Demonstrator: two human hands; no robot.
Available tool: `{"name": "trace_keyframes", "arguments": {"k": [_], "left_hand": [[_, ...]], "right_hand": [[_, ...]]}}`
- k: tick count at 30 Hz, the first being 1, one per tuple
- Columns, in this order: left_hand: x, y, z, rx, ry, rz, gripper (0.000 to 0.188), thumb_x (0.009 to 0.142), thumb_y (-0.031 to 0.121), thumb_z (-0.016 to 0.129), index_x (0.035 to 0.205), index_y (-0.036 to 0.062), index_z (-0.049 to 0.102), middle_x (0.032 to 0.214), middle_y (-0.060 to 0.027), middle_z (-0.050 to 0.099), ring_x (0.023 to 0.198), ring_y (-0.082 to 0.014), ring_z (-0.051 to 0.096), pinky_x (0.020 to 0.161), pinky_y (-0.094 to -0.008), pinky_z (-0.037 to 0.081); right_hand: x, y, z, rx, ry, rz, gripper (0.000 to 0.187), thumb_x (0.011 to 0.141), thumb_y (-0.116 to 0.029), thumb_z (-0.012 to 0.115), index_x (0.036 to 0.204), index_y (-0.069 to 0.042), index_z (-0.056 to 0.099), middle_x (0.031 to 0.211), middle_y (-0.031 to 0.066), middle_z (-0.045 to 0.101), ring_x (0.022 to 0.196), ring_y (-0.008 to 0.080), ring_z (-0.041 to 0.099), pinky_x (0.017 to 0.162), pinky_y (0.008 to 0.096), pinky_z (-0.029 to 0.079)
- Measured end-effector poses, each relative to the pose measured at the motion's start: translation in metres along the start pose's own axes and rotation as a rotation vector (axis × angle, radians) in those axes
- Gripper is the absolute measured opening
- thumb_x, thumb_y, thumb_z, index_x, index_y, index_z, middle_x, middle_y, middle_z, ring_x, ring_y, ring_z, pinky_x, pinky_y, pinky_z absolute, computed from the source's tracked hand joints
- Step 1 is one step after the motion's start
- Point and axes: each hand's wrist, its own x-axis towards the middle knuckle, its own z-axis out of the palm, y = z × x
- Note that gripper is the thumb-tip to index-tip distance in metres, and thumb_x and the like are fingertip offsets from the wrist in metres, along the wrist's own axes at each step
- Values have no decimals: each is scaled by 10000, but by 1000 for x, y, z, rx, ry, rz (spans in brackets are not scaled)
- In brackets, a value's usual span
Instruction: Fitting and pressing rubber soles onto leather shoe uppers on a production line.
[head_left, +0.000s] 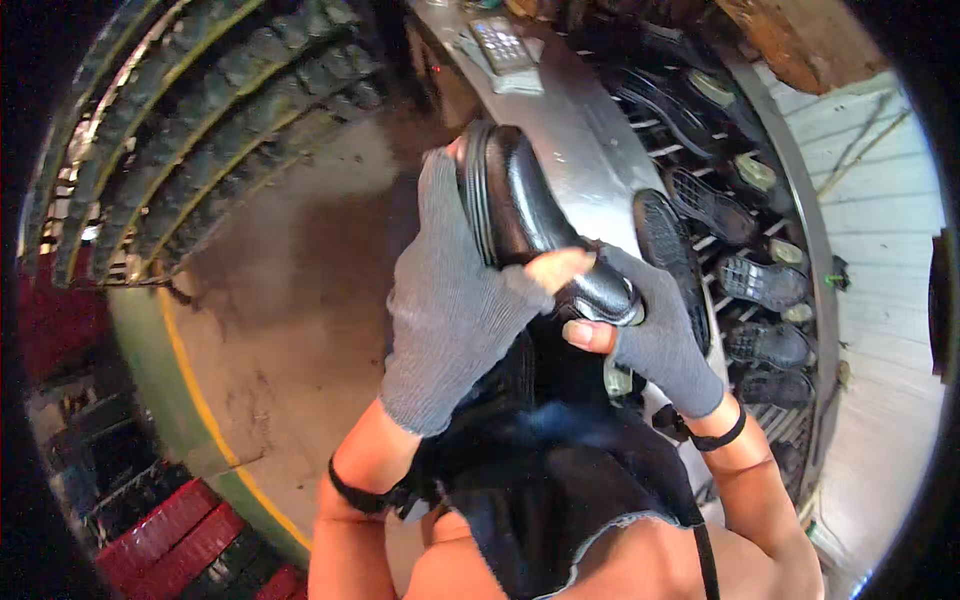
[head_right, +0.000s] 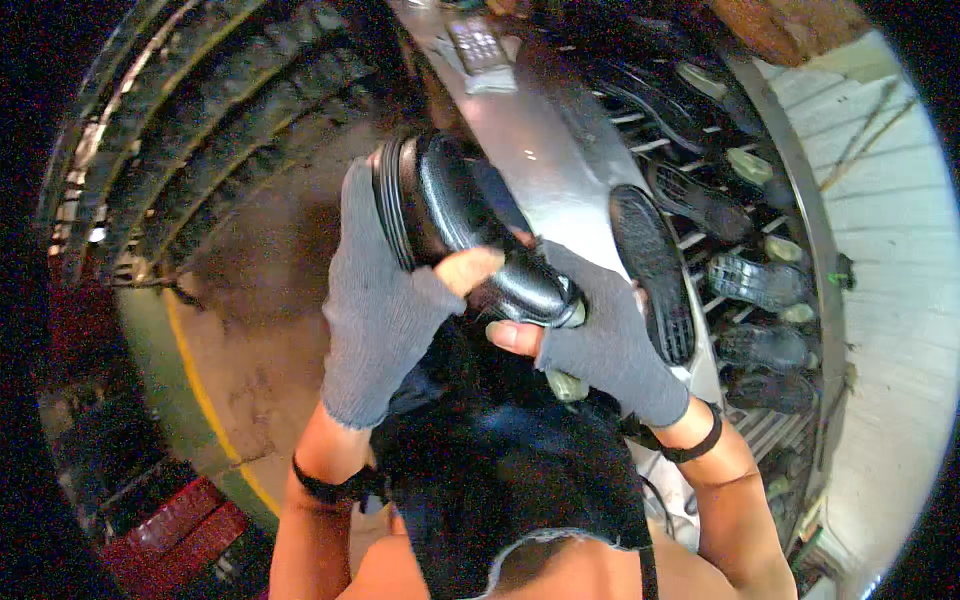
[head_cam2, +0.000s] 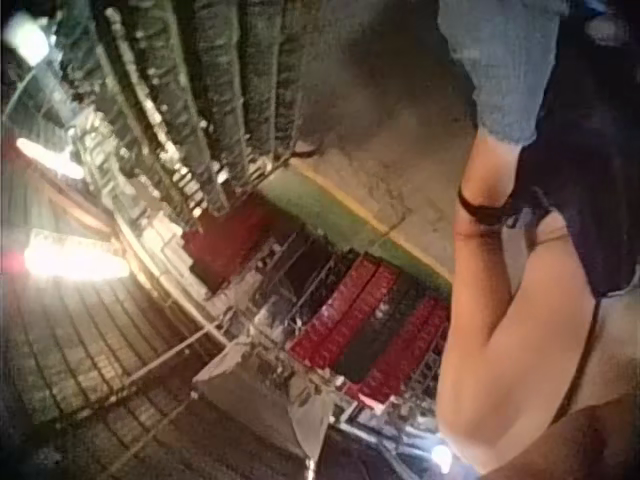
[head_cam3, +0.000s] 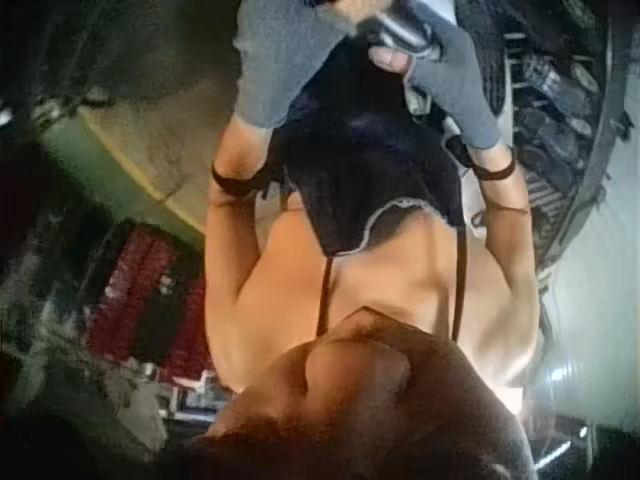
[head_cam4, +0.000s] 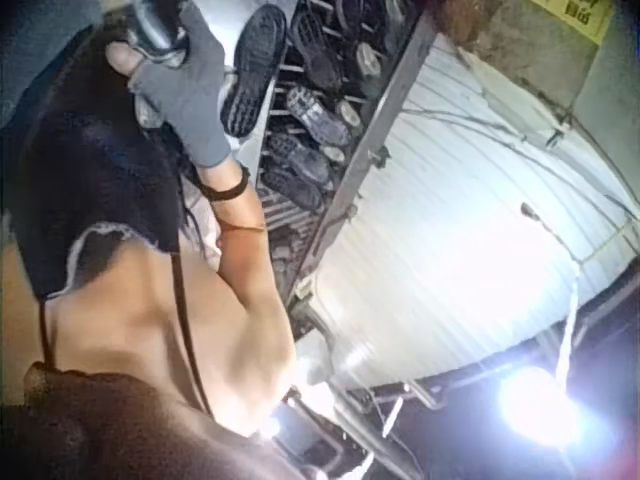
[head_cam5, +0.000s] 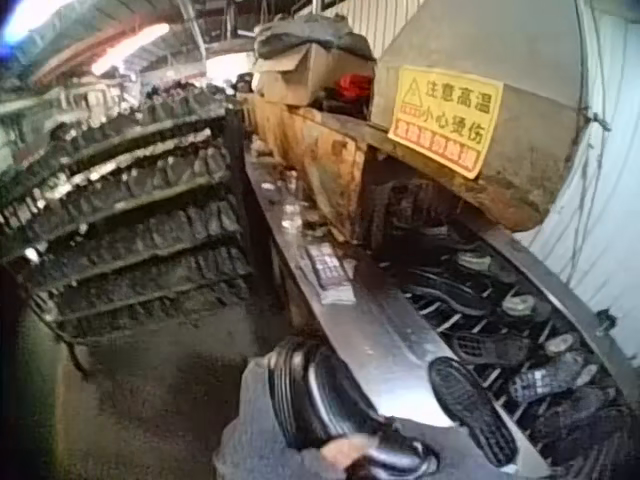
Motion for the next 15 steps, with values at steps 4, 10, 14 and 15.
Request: {"name": "trace_keyframes", "arguments": {"k": [4,10,14,15], "left_hand": [[-39,-20,10,169,-196,107,986,890,286,812,1631,13,223,1334,-247,648,1165,-381,710,960,-432,572],[-48,-1,16,-78,-127,63,1000,844,244,846,1588,-37,241,1268,-223,675,1057,-326,724,880,-385,579],[-5,-2,-21,-241,-328,-78,737,783,217,897,1396,-3,552,1297,-127,674,1177,-241,664,1025,-359,516],[0,-4,-28,-229,-323,35,675,764,199,897,1346,0,619,1313,-122,693,1178,-242,675,1021,-359,523]], "right_hand": [[-10,11,-36,195,-57,76,684,809,-375,879,1325,26,676,1122,33,729,1056,120,638,956,294,501],[-6,9,-12,49,81,-36,757,806,-366,891,1398,18,619,1156,90,748,1055,160,691,960,310,531],[-4,21,25,70,79,-313,1090,826,-399,834,1640,35,253,1621,205,420,1495,275,420,1222,390,340],[1,26,28,159,31,-303,1108,843,-458,813,1647,35,231,1634,209,398,1502,276,407,1232,394,322]]}}
